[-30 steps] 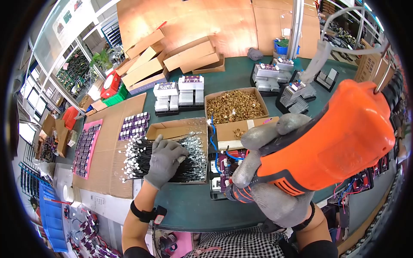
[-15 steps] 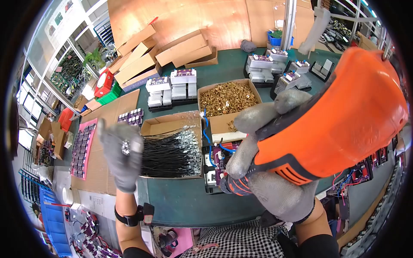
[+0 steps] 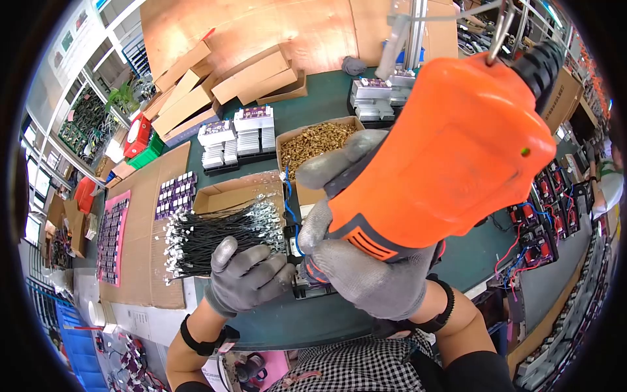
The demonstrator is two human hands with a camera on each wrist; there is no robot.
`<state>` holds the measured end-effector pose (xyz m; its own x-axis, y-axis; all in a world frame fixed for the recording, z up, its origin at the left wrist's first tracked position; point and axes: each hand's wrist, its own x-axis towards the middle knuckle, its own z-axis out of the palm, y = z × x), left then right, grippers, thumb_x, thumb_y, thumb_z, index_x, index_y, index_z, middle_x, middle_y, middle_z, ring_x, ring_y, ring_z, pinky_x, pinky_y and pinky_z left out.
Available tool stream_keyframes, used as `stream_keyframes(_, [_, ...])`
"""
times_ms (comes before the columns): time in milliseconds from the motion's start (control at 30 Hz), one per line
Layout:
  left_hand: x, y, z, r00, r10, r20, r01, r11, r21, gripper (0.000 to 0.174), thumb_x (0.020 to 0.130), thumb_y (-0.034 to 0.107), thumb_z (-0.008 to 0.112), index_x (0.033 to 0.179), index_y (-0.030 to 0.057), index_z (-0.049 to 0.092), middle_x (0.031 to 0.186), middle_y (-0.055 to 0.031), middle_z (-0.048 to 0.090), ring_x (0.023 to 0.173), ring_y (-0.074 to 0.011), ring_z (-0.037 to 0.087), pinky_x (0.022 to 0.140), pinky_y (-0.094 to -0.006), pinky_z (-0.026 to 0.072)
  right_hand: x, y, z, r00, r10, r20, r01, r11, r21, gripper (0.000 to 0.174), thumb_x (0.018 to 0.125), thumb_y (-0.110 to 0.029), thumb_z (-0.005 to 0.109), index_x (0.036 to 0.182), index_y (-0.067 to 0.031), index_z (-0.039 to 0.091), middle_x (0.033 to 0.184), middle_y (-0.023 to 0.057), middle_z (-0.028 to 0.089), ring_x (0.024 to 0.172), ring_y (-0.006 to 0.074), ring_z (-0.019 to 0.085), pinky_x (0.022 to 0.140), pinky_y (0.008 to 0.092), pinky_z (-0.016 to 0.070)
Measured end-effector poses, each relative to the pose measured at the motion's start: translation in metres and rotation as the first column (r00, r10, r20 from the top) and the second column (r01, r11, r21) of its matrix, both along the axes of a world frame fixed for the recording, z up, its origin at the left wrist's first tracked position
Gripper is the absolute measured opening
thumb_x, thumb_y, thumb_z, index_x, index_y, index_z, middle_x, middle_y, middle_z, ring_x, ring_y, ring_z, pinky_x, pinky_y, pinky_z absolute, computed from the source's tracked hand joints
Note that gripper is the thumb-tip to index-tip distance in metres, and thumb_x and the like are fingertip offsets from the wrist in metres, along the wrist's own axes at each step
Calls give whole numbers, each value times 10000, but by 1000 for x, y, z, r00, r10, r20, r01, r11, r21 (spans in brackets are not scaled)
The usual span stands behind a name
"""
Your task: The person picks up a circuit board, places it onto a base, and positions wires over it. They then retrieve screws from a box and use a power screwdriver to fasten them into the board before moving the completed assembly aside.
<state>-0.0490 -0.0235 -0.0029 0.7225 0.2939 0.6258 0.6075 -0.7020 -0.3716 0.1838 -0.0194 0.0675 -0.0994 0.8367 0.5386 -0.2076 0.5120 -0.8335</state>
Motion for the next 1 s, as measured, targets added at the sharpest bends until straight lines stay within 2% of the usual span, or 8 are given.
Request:
stream_keyframes(133, [1,-2,1,1000,19,3,-19,1000,-19,99,727,235,630,822,254,649,881,90,607,938,-92,569,1012,-405,304,-13,1,-6,955,90,-284,-120,989,-89,740,773,-65,755,1361,-98,307,1212,164,548,804,226,669,690,371,590])
stream_keyframes(333, [-1,0,0,1000,-3,-9,3,1000,-2,158,716,240,647,870,256,677,896,94,618,945,-100,565,1040,-418,297,-9,0,-3,997,3,77,-5,1000,21,731,732,58,710,1329,-74,310,1179,165,562,822,206,669,695,335,581])
stream_keyframes(433, [0,3,19,995,1,-98,-29,960,-280,199,765,282,651,949,224,700,964,57,643,1022,-152,568,1106,-460,253,-9,-2,-2,967,-52,248,31,996,89,733,711,119,688,1313,-62,311,1163,165,569,831,196,668,698,316,577])
stream_keyframes(567, [4,-1,40,999,45,-19,-45,706,-707,402,803,429,656,1093,152,679,1150,-64,621,1187,-280,509,1147,-542,173,-18,1,5,929,-69,363,12,987,158,735,684,175,667,1293,-43,318,1131,160,585,852,183,668,707,291,567])
stream_keyframes(667, [11,-5,24,990,72,-121,-136,715,-686,541,762,470,684,1176,124,642,1219,-109,583,1213,-293,487,1145,-554,172,-34,8,2,925,-172,338,62,948,313,645,699,96,691,1261,-23,399,1100,110,604,956,186,643,799,310,533])
stream_keyframes(767, [14,-9,-3,937,179,300,200,428,-881,619,754,488,677,1243,114,610,1254,-122,571,1234,-299,472,1160,-546,129,-52,8,0,984,-46,169,23,991,132,607,700,44,698,1241,-32,434,1086,101,601,961,206,635,815,323,520])
stream_keyframes(833, [16,-11,19,984,126,-127,-179,720,-671,565,774,452,660,1236,128,623,1197,-90,626,1237,-295,475,1169,-535,95,-52,9,1,985,-31,171,5,989,149,598,694,23,695,1233,-38,442,1071,106,596,948,222,634,811,330,515])
stream_keyframes(1000, [13,-12,7,990,143,3,-102,718,-689,552,780,427,662,1251,144,608,1255,-66,611,1309,-287,427,1165,-524,138,-58,9,3,992,-3,129,-25,975,219,579,680,-27,688,1212,-54,462,1034,116,584,917,263,630,801,347,503])
